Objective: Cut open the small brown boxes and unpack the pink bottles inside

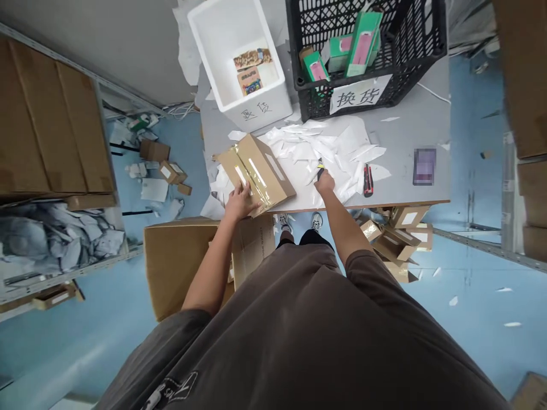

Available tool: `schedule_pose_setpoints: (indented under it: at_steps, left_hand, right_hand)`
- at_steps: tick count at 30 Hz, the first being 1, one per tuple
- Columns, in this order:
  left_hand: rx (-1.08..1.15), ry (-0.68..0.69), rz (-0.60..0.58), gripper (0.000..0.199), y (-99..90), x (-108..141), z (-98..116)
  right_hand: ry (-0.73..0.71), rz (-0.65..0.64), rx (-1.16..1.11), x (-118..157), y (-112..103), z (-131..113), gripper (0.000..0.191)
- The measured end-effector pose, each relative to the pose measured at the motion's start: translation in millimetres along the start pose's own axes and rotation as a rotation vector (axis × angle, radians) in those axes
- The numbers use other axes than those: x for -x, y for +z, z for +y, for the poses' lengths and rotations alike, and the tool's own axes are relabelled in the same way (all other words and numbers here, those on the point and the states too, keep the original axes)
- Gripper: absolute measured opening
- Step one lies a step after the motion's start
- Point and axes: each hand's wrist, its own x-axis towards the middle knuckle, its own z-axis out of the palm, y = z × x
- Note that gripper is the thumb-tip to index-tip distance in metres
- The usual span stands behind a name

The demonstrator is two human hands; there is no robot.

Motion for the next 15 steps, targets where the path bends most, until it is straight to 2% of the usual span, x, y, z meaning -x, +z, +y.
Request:
schedule_pose_setpoints:
  at_steps: [3, 5, 8, 10, 11, 13, 15]
  left_hand:
    - [0.026, 0.031, 0.029, 0.118, 2.4, -1.6, 2.1]
    - [0.04, 0.056, 0.04, 0.114, -1.0, -5.2, 0.4]
    - [0.074, 0.127, 0.062, 0.093, -16.7, -16.3, -7.6]
    - [0.111, 0.146, 0.107, 0.085, -32.3, -29.0, -15.4]
    - [0.132, 0.14, 0.134, 0.089, -40.5, -36.8, -19.5]
    - [0.17, 0.121, 0.163, 0.113, -54.7, -54.0, -26.9]
    - [0.192, 0.128, 0.133, 0.14, -63.4, -70.3, -32.2]
  right_hand:
    - [0.073, 0.018, -0.059, -0.8, -23.9, -6.1, 0.064]
    - [0.061, 0.089, -0.12, 4.9, -46.4, -11.9, 0.062]
    - [0.001, 0.177, -0.197, 22.6, -77.3, -35.8, 0.053]
    - [-0.09, 0.177, -0.238, 39.1, -88.5, -67.4, 0.048]
    - [-0.148, 0.161, -0.257, 47.8, -90.1, -87.7, 0.048]
    - [-0.29, 0.073, -0.282, 63.6, -85.3, -133.8, 0.05]
    - [-0.43, -0.006, -0.256, 74.2, -73.5, -181.2, 0.05]
